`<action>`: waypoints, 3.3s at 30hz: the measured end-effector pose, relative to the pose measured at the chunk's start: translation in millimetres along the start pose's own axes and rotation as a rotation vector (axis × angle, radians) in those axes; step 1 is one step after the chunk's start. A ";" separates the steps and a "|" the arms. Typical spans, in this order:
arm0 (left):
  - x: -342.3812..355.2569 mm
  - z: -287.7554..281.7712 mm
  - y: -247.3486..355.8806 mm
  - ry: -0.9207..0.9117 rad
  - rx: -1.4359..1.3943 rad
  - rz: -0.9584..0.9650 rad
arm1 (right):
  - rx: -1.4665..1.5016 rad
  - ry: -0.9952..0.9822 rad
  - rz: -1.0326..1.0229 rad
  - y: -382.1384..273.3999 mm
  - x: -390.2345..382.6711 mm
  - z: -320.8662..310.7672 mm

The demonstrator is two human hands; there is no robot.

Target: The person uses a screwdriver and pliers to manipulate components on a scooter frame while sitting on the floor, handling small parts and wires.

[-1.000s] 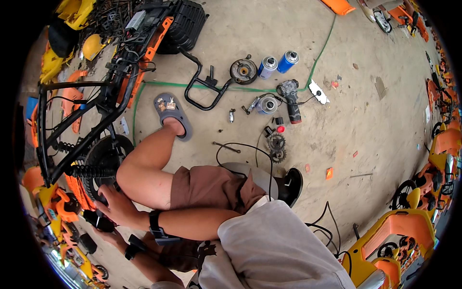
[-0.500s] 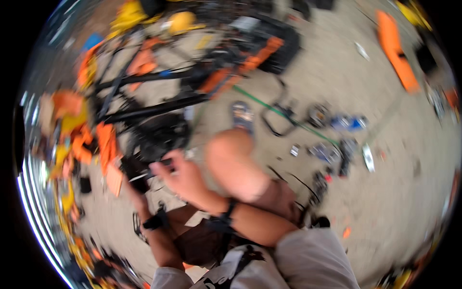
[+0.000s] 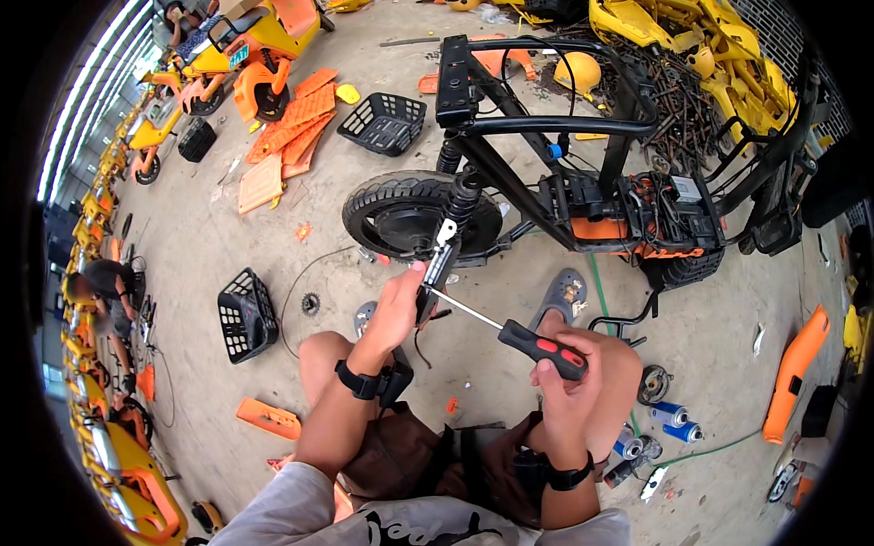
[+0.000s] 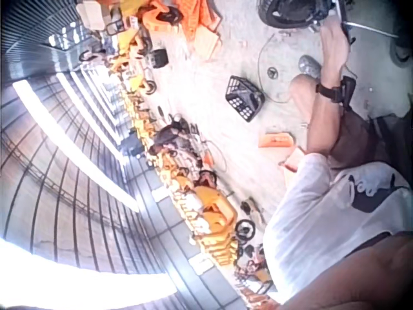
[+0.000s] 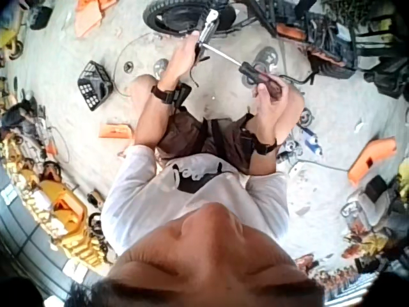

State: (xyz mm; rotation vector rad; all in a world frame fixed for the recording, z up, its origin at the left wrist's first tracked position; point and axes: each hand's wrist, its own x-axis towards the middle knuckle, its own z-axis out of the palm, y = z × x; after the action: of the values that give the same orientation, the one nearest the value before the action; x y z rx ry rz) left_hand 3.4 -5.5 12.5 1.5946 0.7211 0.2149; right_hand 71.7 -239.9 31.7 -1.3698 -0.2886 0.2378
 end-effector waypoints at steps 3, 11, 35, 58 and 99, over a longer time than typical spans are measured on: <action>-1.0 -1.2 4.6 0.051 0.109 0.190 | 0.015 -0.041 0.085 17.9 2.2 -14.1; -4.6 -7.1 17.4 -0.001 0.059 0.006 | 0.048 -0.054 0.058 25.2 1.4 -7.6; -8.0 -13.6 3.1 0.133 0.110 0.029 | 0.220 -0.054 0.468 20.5 2.4 -0.2; -7.7 -18.3 -9.0 0.179 -0.251 0.257 | 0.471 -0.037 0.628 16.4 -2.3 -7.8; -1.4 53.7 -310.2 -0.441 0.427 -0.453 | -1.192 -0.506 0.614 336.7 -54.8 -242.4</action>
State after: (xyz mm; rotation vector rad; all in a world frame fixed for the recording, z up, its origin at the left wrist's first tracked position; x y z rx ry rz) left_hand -68.7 -53.3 -290.2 1.7419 0.7868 -0.6413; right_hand 102.4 -419.8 -344.9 -2.5625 -0.4509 1.0513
